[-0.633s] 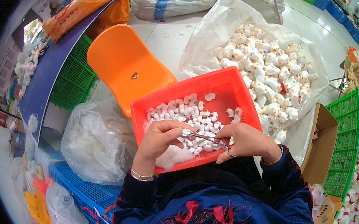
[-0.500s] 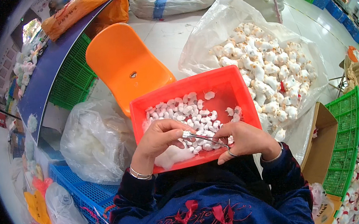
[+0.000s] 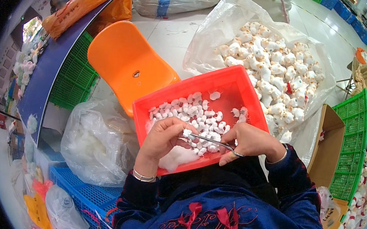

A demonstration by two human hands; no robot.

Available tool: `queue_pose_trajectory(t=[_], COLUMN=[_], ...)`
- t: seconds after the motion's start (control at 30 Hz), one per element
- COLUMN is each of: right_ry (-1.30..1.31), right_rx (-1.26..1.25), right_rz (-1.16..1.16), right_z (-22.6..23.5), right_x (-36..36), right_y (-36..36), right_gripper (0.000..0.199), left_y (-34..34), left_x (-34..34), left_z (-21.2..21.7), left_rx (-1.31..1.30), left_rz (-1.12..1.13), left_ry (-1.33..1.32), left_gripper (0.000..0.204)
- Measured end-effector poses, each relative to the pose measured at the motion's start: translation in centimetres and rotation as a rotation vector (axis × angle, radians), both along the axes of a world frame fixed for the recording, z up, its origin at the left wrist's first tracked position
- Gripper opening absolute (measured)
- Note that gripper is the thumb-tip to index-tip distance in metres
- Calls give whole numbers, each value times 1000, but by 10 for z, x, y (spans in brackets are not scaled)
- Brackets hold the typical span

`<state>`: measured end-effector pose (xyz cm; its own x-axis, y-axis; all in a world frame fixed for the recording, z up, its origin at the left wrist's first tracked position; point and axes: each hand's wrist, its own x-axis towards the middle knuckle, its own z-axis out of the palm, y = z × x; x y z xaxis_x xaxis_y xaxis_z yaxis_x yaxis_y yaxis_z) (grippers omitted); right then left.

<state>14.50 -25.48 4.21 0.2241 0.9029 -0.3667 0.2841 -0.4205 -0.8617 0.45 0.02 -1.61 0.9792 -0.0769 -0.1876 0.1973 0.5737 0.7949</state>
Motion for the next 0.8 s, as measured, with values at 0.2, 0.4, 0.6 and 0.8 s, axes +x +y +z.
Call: queue_pose_trajectory(t=[0.2,0.4,0.6,0.8], right_ry=[-62,-55,-111,-194], right_rx=[-23,-29,-128,-128], right_rz=[7,-39,-6,29], right_z=[4,0,13,14], right_x=[-1,-5,-9,-10], right_y=[0,-5,-10,-13], right_gripper=[39,39,42,45], left_y=[-16,-5,-1,-11], left_x=[4,4,-7,-16], left_z=[39,36,40,56], left_rx=[278,368,453,849], left_rz=[-224,-69,-80,-51], left_ry=[13,-25,-42,-201], left_gripper=[18,9,7,8])
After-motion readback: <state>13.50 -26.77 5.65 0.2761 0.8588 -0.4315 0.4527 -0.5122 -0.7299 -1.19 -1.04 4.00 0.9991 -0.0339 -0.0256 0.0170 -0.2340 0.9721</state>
